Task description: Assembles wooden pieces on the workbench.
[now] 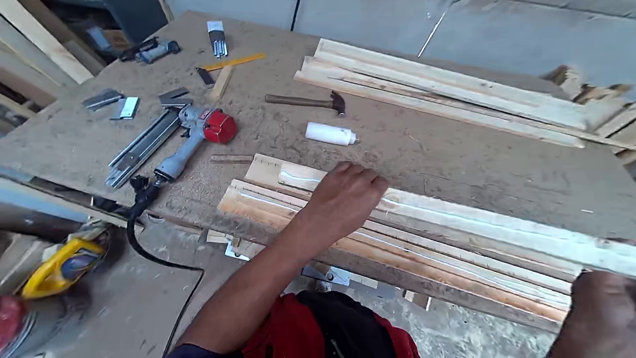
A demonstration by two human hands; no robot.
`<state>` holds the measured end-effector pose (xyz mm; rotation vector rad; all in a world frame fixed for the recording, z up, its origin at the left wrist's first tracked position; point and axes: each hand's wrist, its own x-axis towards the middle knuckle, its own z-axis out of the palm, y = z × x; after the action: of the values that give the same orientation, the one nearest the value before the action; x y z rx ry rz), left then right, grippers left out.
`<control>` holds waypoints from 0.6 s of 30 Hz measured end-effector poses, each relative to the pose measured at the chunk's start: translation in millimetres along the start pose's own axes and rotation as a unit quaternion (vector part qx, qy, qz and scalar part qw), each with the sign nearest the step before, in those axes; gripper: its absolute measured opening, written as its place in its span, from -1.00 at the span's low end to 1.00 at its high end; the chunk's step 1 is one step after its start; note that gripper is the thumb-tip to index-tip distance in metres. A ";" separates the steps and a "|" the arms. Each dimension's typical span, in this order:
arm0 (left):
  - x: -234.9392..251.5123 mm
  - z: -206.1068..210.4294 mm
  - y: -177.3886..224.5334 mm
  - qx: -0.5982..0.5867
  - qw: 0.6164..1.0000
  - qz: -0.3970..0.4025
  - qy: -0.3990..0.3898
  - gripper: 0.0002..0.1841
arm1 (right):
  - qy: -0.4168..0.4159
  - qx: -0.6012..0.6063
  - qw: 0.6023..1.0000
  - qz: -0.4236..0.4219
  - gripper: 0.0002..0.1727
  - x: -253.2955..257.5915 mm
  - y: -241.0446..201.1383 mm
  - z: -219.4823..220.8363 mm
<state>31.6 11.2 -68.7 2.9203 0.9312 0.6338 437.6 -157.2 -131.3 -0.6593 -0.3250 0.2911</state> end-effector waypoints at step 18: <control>13.6 101.9 -117.7 0.126 0.949 -0.150 -0.246 -0.54 | 0.009 -0.154 0.893 0.422 -0.47 -29.4 123.8 5.7</control>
<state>15.4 126.7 -172.7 2.8162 1.4116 -0.2385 388.8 -71.4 -212.0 -1.0994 -0.0428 1.0819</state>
